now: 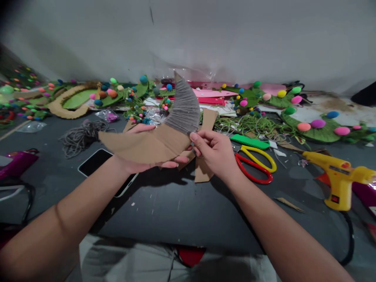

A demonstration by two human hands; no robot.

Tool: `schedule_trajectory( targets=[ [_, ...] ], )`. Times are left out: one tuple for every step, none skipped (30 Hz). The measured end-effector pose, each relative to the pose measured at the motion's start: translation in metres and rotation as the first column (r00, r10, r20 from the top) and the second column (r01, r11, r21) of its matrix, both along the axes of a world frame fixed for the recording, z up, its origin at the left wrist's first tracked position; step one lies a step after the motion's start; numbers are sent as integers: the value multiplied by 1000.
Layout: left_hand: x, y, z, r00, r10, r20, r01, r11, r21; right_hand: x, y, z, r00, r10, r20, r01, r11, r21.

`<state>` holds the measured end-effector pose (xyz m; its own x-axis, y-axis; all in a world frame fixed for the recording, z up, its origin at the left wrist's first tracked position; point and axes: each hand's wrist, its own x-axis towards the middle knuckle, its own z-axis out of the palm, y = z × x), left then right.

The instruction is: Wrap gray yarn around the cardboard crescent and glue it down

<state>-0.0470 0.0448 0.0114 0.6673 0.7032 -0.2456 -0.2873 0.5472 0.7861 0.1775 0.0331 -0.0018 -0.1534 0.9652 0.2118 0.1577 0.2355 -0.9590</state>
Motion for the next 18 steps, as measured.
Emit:
schedule_trajectory(
  targets=[
    [-2,2,-2,997,75,10,-75,997,16,1,1,-1,1000,-13,-5,13,1000,0],
    [-3,5,-4,982,189,17,-190,981,40,2,1,-1,999,-32,-9,32,999,-2],
    [-5,8,-6,946,323,18,-324,943,74,3,3,-2,998,-58,-10,58,998,-3],
    [-6,10,-8,889,457,16,-455,882,123,4,4,-3,996,-87,-9,87,996,-2],
    [-8,13,-9,817,577,13,-568,800,194,5,5,-4,994,-113,-11,113,994,0],
    [-8,14,-9,730,683,16,-657,696,290,6,6,-4,991,-132,-16,132,991,-1],
    [-9,14,-9,637,770,31,-710,571,413,6,6,-5,989,-143,-22,143,990,-7],
    [-8,13,-8,549,834,58,-711,430,556,6,6,-5,989,-146,-32,146,989,-15],
    [-7,10,-7,490,868,79,-647,302,701,5,6,-5,989,-141,-41,140,990,-26],
    [-5,7,-6,456,886,82,-525,194,828,3,4,-5,990,-130,-48,128,991,-39],
    [-3,3,-6,466,884,39,-350,143,926,1,3,-4,992,-119,-51,116,992,-51],
    [0,-1,-6,497,866,-50,-150,143,978,0,1,-3,993,-110,-51,107,993,-56],
    [2,-4,-6,506,852,-137,21,146,989,-2,-1,-2,993,-104,-47,101,993,-57],
    [4,-7,-7,498,838,-223,160,164,973,-4,-3,-1,994,-101,-41,98,994,-55],
    [5,-8,-8,479,829,-290,256,184,949,-5,-4,-1,995,-98,-32,96,994,-51],
    [6,-8,-9,458,822,-338,312,208,927,-5,-4,0,996,-91,-22,90,995,-45],
    [6,-8,-10,445,815,-371,332,235,913,-5,-4,1,997,-80,-15,79,996,-39],
    [5,-7,-10,444,806,-391,326,261,909,-5,-4,1,998,-61,-12,60,998,-34]
  ],
)
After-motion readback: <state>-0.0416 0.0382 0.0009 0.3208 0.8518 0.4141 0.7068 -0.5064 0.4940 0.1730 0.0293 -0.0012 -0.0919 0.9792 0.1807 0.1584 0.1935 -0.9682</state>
